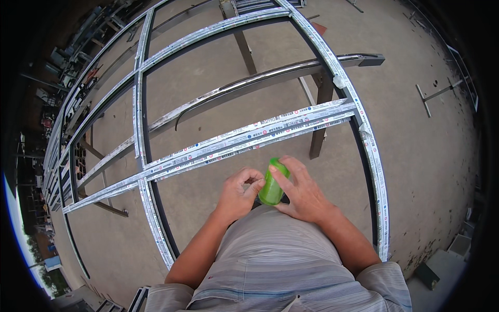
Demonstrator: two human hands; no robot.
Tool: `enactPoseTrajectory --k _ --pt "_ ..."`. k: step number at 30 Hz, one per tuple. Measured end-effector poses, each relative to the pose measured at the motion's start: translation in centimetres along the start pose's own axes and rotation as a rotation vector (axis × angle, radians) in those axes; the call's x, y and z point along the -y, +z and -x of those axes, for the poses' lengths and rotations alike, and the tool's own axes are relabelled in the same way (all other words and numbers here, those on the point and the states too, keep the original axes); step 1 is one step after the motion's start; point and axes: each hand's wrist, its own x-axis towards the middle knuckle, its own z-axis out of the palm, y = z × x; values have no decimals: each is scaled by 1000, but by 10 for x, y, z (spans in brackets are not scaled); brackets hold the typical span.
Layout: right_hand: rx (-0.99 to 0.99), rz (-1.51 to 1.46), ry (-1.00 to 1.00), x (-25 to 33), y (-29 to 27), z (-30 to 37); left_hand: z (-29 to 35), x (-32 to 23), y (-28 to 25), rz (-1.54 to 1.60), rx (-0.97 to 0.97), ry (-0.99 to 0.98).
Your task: The person assembles aluminum window frames by placing metal bars into a frame structure and securing them with green tape. The person repeatedly measures and tapes the frame components, then walks to a nearby area to place the tape dispenser on a table.
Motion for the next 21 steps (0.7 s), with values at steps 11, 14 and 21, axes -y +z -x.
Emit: enactPoseTrajectory --k 11,14,21 --pt "30 11 92 -12 -8 5 0 3 18 18 16 -14" --pt "46 34 109 -14 -10 5 -3 7 27 184 25 -92" --pt "20 63 123 -23 0 1 -12 29 42 561 -34 -155"
